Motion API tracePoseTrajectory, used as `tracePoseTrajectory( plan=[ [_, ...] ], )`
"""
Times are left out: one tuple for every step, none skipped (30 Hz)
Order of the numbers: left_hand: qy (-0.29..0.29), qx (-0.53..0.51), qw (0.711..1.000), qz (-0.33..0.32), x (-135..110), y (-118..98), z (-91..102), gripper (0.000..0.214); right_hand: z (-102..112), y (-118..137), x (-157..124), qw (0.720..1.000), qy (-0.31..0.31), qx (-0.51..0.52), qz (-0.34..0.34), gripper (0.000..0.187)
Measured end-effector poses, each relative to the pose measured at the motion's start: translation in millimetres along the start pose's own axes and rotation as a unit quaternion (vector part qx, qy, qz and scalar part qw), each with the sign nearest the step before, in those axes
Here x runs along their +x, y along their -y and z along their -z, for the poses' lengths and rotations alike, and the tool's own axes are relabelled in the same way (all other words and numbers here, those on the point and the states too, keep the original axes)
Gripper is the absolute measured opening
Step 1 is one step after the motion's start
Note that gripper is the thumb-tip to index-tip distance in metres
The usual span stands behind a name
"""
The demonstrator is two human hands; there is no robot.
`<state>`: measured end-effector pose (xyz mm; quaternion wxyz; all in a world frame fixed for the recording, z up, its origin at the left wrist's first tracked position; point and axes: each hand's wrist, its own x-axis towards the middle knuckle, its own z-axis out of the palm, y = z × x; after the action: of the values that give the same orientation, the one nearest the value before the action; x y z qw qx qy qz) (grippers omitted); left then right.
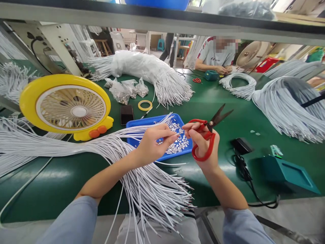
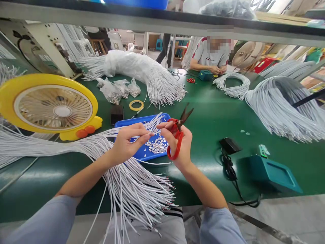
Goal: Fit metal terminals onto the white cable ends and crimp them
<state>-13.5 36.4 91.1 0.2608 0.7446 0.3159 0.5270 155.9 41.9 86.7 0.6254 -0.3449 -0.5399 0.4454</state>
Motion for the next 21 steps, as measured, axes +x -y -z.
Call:
tracePoseTrajectory(
  plan=[
    [-0.01,0.014,1.0,-0.011,0.7,2.1,0.2,0.018,0.4,0.5,-1.1,1.0,0.014,0.004,0.003,0.007],
    [-0.016,0.027,0.999,-0.019,1.1,4.2,0.2,0.017,1.5,0.8,-1.6,1.0,0.028,0.002,0.005,0.007],
    [-0.021,0.037,0.999,-0.025,1.5,6.2,0.0,0.016,3.0,0.9,-1.5,0.999,0.04,-0.004,0.008,0.008],
    [-0.023,0.041,0.998,-0.03,1.9,7.8,-0.3,0.015,4.6,0.8,-0.9,0.999,0.05,-0.011,0.011,0.009],
    [-0.018,0.04,0.999,-0.032,2.3,9.2,-0.8,0.015,6.2,0.4,0.2,0.998,0.059,-0.018,0.012,0.01],
    [-0.011,0.033,0.999,-0.033,2.7,10.2,-1.3,0.014,7.4,-0.3,1.6,0.997,0.067,-0.023,0.011,0.011],
    [-0.003,0.023,0.999,-0.033,3.1,11.1,-2.0,0.013,8.3,-1.1,3.2,0.997,0.072,-0.026,0.01,0.012],
    [0.005,0.014,0.999,-0.034,3.5,11.9,-2.8,0.013,8.9,-2.0,4.7,0.997,0.077,-0.028,0.008,0.013],
    [0.011,0.007,0.999,-0.034,3.8,12.6,-3.6,0.013,9.2,-2.9,6.0,0.996,0.08,-0.029,0.006,0.014],
    [0.016,0.003,0.999,-0.036,4.1,13.2,-4.3,0.013,9.2,-3.7,6.9,0.996,0.083,-0.029,0.004,0.015],
    [0.019,0.001,0.999,-0.038,4.2,13.8,-4.9,0.013,8.9,-4.3,7.5,0.996,0.087,-0.027,0.003,0.016],
    [0.022,0.001,0.999,-0.038,4.2,14.4,-5.4,0.013,8.4,-4.6,7.7,0.996,0.09,-0.023,0.0,0.017],
    [0.027,0.0,0.999,-0.038,4.1,14.8,-5.8,0.013,7.8,-4.9,7.5,0.995,0.093,-0.02,-0.002,0.019],
    [0.03,-0.001,0.999,-0.036,3.9,15.0,-6.1,0.013,6.9,-5.0,7.0,0.995,0.093,-0.02,-0.003,0.02],
    [0.029,0.0,0.999,-0.034,3.6,15.3,-6.4,0.013,6.0,-5.1,6.4,0.996,0.09,-0.022,-0.002,0.021],
    [0.024,0.004,0.999,-0.034,3.2,15.5,-6.7,0.013,4.9,-5.2,5.6,0.996,0.085,-0.027,0.003,0.021],
    [0.015,0.01,0.999,-0.036,2.8,15.8,-7.1,0.013,3.8,-5.5,4.8,0.996,0.08,-0.034,0.009,0.021],
    [0.003,0.016,0.999,-0.039,2.4,16.2,-7.6,0.012,2.8,-5.9,4.0,0.996,0.077,-0.042,0.016,0.021],
    [-0.009,0.022,0.999,-0.042,2.0,16.8,-8.2,0.012,1.9,-6.3,3.3,0.996,0.076,-0.048,0.023,0.021],
    [-0.019,0.026,0.999,-0.044,1.6,17.4,-8.8,0.011,1.3,-6.8,2.8,0.995,0.077,-0.054,0.027,0.021],
    [-0.027,0.026,0.998,-0.044,1.4,18.1,-9.4,0.011,1.1,-7.1,2.5,0.995,0.078,-0.061,0.028,0.021]
  ],
)
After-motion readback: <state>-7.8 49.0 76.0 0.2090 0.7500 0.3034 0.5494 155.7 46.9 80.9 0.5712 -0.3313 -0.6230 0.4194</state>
